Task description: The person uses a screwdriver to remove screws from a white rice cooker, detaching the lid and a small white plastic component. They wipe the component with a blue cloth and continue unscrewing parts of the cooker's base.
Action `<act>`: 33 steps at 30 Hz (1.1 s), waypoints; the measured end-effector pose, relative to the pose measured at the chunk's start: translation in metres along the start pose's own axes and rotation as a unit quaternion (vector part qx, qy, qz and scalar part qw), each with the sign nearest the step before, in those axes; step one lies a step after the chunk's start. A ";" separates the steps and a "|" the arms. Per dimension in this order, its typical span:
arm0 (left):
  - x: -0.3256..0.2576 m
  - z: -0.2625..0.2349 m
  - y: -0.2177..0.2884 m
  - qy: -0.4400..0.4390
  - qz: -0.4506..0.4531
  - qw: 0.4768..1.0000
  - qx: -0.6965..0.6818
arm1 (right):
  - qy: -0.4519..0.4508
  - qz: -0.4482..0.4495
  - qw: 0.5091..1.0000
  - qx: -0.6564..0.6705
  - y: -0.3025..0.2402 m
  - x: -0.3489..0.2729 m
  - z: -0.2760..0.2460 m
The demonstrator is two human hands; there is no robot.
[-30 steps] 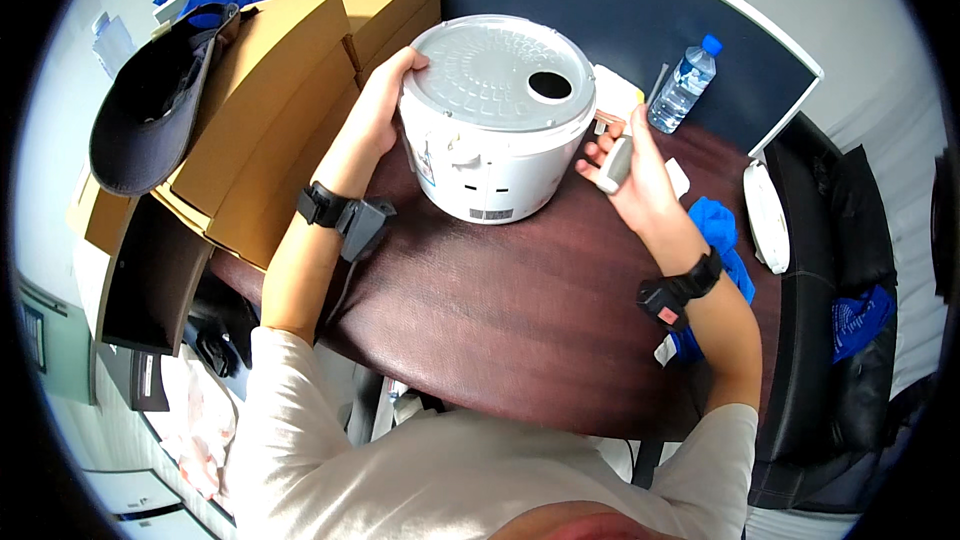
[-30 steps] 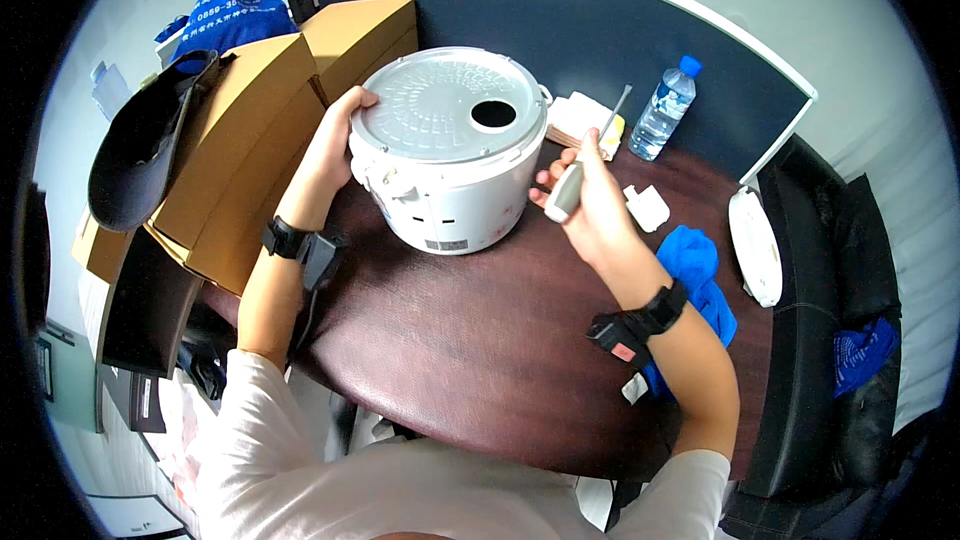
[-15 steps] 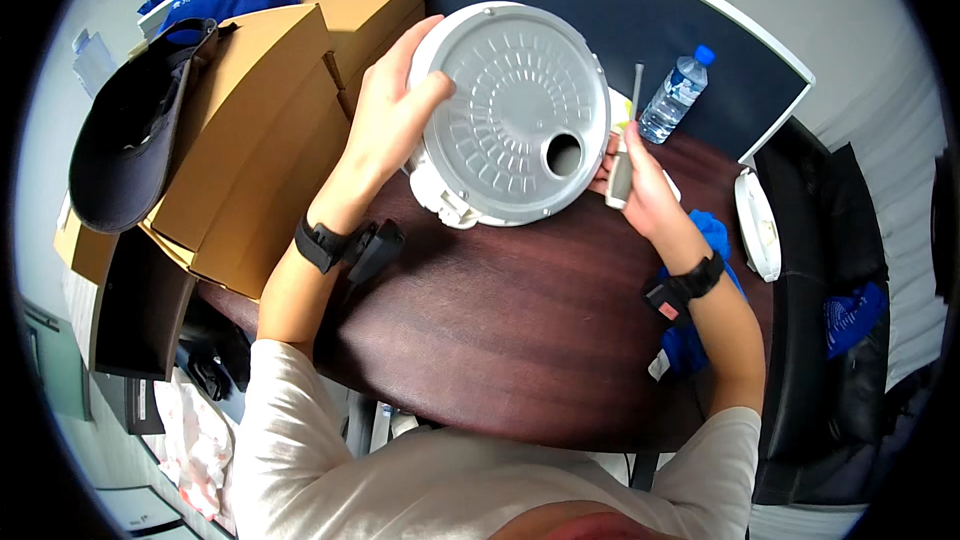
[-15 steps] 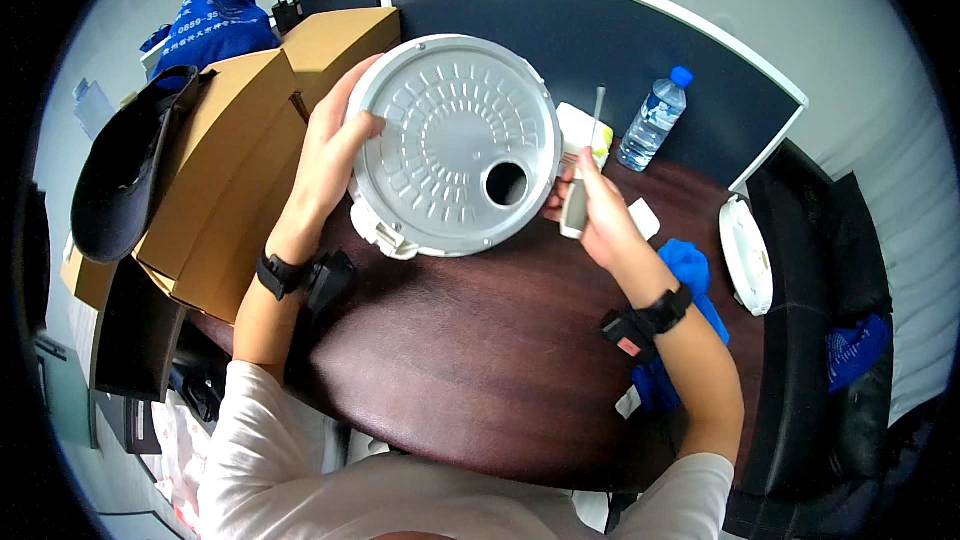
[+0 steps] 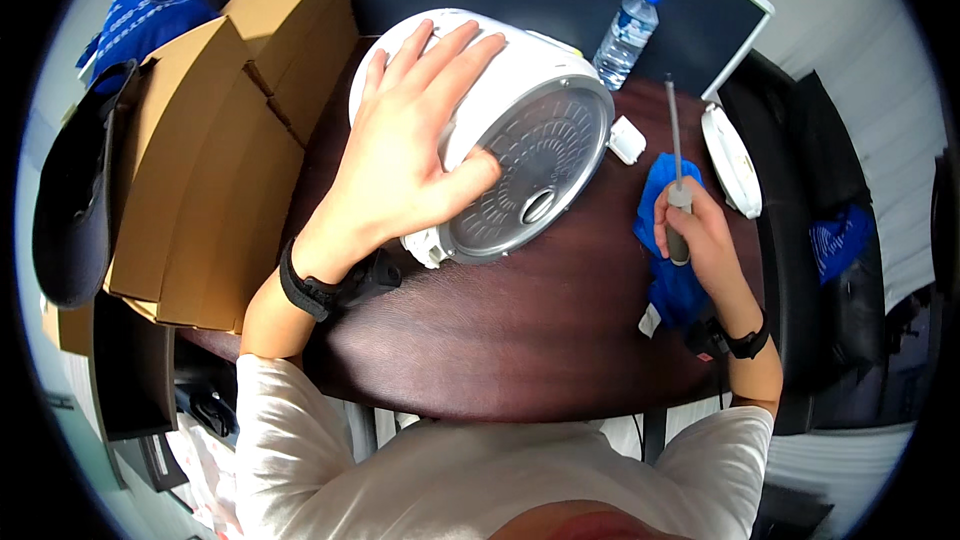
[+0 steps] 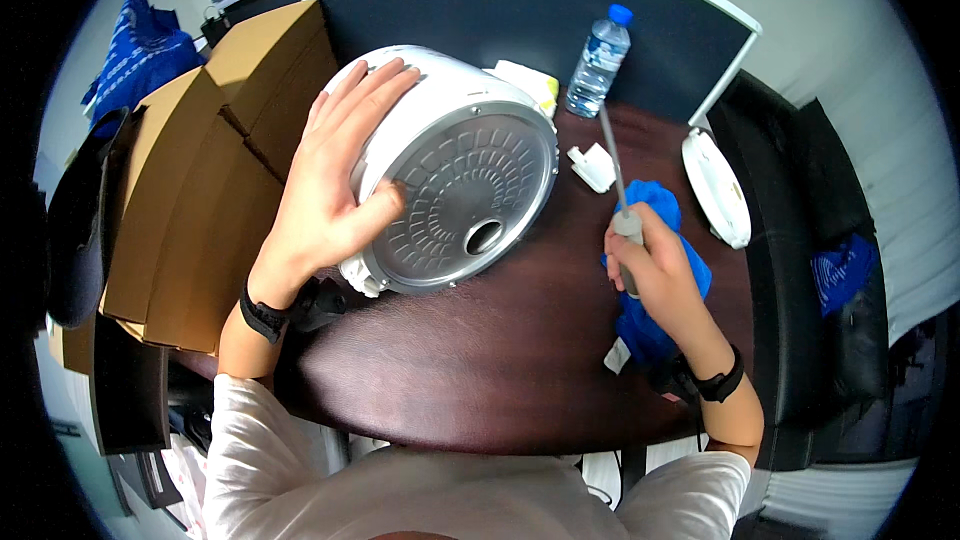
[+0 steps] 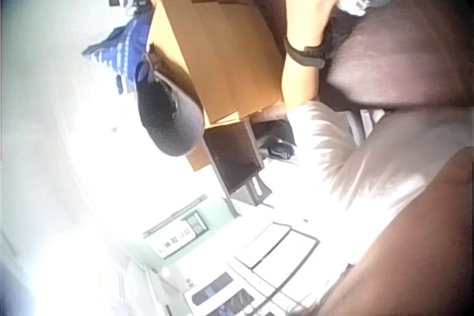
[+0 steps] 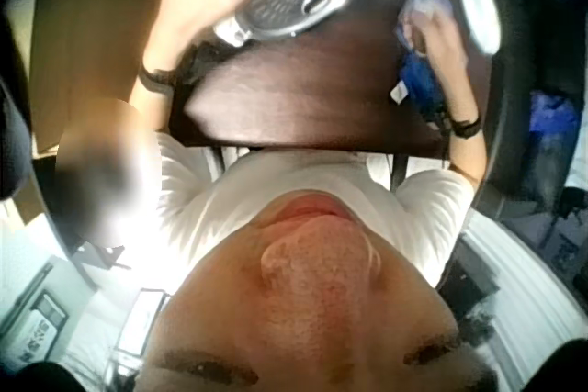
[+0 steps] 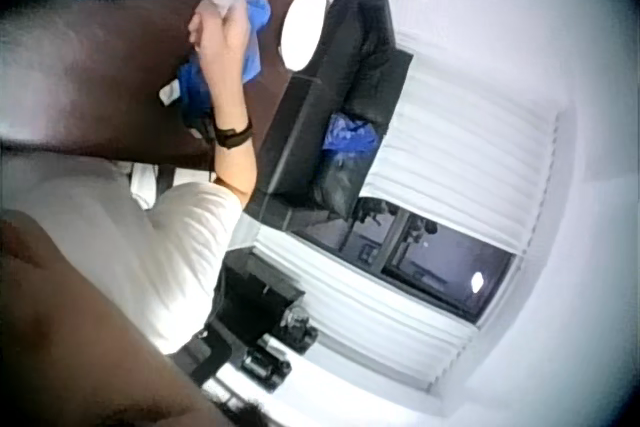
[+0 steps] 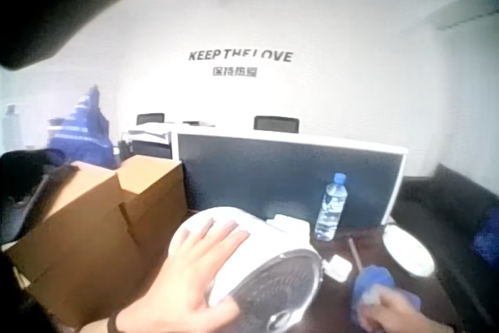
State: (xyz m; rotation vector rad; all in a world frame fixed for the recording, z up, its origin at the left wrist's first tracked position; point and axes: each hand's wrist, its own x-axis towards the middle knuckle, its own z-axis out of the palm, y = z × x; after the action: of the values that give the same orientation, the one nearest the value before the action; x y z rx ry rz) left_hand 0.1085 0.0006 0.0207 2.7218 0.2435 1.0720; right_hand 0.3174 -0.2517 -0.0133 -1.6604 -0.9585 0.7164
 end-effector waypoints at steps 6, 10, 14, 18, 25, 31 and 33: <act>0.010 0.000 0.001 -0.046 0.022 0.999 0.002 | -0.041 0.010 0.983 -0.180 -0.028 -0.038 0.010; 0.012 -0.002 0.007 -0.102 0.085 0.991 0.004 | 0.014 -0.104 0.960 -0.258 -0.029 -0.051 0.018; 0.005 -0.001 0.024 -0.140 0.108 0.984 0.006 | 0.046 -0.143 0.954 -0.258 -0.035 -0.058 0.022; 0.004 0.000 0.023 -0.135 0.111 0.984 0.019 | 0.045 -0.155 0.947 -0.277 -0.030 -0.068 0.021; 0.004 -0.004 0.022 -0.137 0.095 0.986 0.016 | 0.065 -0.065 0.957 -0.274 -0.024 -0.070 0.025; 0.008 0.000 0.033 -0.141 0.078 0.987 0.018 | 0.110 -0.087 0.960 -0.243 -0.027 -0.059 0.033; 0.007 0.001 0.036 -0.137 0.083 0.987 0.011 | 0.124 -0.108 0.957 -0.241 -0.028 -0.055 0.028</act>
State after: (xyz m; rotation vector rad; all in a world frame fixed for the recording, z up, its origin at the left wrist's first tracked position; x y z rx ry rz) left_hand 0.1171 -0.0325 0.0340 2.9082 -0.0169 0.7205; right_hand 0.2594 -0.2821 0.0057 -1.9662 -1.1680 0.1202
